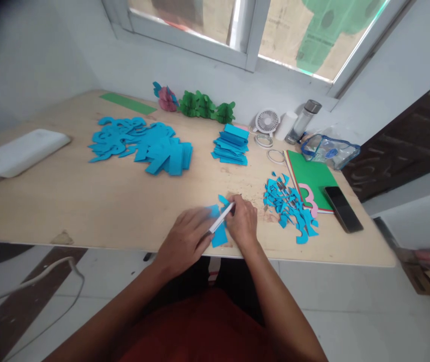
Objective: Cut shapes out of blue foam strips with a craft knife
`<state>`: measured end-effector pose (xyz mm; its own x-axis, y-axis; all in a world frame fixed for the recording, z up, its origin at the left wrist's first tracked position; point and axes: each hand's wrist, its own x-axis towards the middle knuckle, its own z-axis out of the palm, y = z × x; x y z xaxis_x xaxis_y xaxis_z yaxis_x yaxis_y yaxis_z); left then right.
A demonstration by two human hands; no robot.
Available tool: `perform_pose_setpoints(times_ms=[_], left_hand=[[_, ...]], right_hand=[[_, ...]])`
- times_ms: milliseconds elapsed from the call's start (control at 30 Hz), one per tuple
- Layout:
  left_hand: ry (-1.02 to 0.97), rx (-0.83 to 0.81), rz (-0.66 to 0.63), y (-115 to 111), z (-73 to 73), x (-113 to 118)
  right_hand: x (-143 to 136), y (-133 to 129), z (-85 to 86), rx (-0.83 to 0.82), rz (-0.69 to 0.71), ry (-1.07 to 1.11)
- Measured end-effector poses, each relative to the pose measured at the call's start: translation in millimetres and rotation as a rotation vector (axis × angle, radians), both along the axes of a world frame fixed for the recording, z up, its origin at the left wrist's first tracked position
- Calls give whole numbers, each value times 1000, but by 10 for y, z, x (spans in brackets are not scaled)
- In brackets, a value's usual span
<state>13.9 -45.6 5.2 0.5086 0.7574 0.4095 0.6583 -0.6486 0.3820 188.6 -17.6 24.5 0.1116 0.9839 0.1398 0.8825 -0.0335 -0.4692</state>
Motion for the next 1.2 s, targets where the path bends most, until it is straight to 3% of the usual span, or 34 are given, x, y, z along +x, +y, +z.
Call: perform_pose_setpoints(times_ms=[500,633,833,1200], left_hand=[[22,-3,6,1,-10,-1],[22,0,5,6,-10,0],[-30,22,10,3,-46,-11],[-89,90,41,6,-100,-1]], right_hand=[[-10,-52,24,22,-24,285],[68,-64,53,77,-47,452],[64,-228,2,68,52,765],[-130,-344,-84,108,23,333]])
